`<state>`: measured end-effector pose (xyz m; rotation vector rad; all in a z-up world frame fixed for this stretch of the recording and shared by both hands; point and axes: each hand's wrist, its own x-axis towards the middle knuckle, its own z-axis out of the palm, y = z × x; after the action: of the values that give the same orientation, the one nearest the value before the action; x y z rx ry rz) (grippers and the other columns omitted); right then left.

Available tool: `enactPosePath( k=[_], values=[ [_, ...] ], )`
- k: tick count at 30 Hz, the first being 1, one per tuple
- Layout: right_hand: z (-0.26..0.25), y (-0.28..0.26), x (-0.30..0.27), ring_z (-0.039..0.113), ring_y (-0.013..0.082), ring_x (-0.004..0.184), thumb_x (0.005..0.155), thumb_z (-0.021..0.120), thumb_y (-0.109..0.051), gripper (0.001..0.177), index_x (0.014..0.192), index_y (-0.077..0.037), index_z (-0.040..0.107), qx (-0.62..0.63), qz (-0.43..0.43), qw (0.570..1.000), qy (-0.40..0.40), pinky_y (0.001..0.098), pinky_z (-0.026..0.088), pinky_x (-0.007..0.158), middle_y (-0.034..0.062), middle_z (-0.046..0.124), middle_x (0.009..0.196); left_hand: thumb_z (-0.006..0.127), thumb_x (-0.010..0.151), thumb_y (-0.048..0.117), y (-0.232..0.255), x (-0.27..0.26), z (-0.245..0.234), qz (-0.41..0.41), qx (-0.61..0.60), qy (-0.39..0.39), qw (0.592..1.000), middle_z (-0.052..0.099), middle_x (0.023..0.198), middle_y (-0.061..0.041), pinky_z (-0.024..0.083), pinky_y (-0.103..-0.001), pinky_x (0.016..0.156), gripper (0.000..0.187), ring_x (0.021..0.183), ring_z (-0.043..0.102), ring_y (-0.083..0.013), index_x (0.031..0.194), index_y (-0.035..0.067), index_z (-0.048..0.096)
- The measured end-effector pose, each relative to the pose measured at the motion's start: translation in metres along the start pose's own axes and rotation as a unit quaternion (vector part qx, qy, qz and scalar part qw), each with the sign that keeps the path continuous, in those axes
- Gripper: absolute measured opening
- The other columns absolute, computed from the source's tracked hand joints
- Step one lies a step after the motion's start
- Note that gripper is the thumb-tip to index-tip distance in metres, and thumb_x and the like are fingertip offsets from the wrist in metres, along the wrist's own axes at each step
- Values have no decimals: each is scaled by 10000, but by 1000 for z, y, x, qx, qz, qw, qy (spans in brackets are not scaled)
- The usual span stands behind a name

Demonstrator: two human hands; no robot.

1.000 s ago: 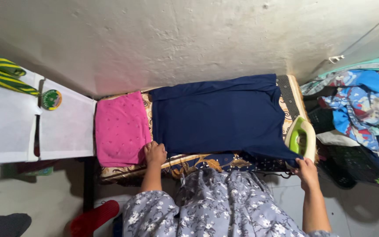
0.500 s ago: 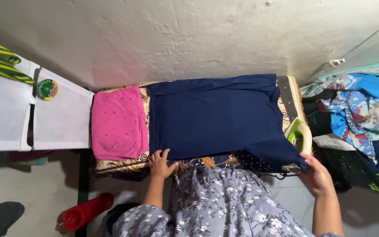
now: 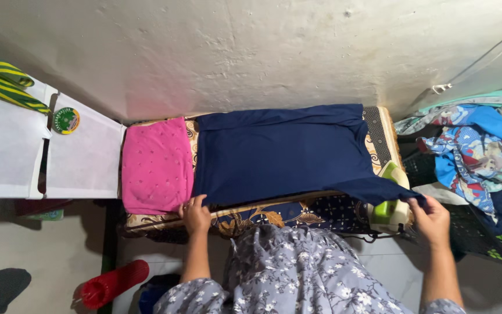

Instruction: The person irons a dark blue t-shirt on a patterned ironing board using a green iron. They smooth the fabric with their hands, iron the main body and sleeves, and fold the shirt in half before ironing the folded edges.

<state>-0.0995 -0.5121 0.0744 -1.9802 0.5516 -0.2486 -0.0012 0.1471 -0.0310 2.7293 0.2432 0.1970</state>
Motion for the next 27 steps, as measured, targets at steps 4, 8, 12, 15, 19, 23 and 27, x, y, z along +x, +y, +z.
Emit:
enactPosePath(
  k=[4, 8, 12, 15, 19, 23, 27],
  values=[
    [-47, -3, -16, 636, 96, 901, 901, 711, -115, 331, 1210, 3, 699, -51, 51, 983, -167, 273, 525, 810, 26, 736, 1024, 649, 737, -7, -9, -21, -42, 84, -51, 3, 995, 723, 1086, -82, 386, -511, 1108, 429, 1125, 636, -302, 1108, 180, 752],
    [-71, -5, -43, 686, 117, 901, 875, 739, -166, 260, 1097, -31, 752, -74, 160, 927, -332, 288, 551, 857, 56, 825, 972, 630, 746, -27, -24, -50, -73, 83, -49, -95, 991, 734, 1046, -77, 492, -454, 967, 390, 1088, 648, -312, 1041, 181, 777],
    [-84, -10, -50, 743, 142, 847, 946, 708, -300, 221, 1040, -102, 734, -204, 366, 817, -398, 334, 593, 729, 44, 814, 949, 667, 784, -12, -49, -73, -84, 9, -156, -207, 966, 757, 1049, -113, 549, -396, 912, 308, 1044, 697, -319, 1025, 139, 788],
    [-80, -11, -34, 733, 141, 744, 932, 672, -300, 194, 981, -119, 723, -224, 342, 819, -403, 332, 579, 610, 32, 837, 880, 717, 808, 29, -65, -61, -77, -16, -241, -228, 943, 786, 1031, -108, 556, -352, 917, 225, 1015, 747, -256, 1016, 90, 778],
    [-56, -12, 30, 625, 127, 584, 931, 667, -269, 211, 900, -66, 714, -136, 244, 884, -376, 302, 464, 475, 38, 746, 720, 765, 846, 111, -68, -12, -67, -38, -277, -227, 933, 800, 1049, -90, 532, -331, 954, 201, 1017, 727, -189, 1036, 47, 756],
    [-9, -20, 102, 491, 190, 499, 975, 651, -249, 251, 883, -16, 625, -26, 255, 938, -232, 350, 362, 417, 62, 573, 636, 746, 915, 213, -47, 51, -49, -139, -378, -193, 895, 744, 1129, -72, 492, -330, 955, 354, 1043, 668, -167, 1217, 35, 697],
    [55, -40, 165, 687, 158, 821, 1026, 700, -208, 241, 1109, -23, 571, 241, 145, 951, -126, 289, 531, 664, 41, 586, 858, 737, 963, 236, -27, 107, -15, -160, -484, -131, 850, 744, 1089, -71, 516, -304, 863, 307, 955, 656, -144, 1165, 6, 719]
  ],
)
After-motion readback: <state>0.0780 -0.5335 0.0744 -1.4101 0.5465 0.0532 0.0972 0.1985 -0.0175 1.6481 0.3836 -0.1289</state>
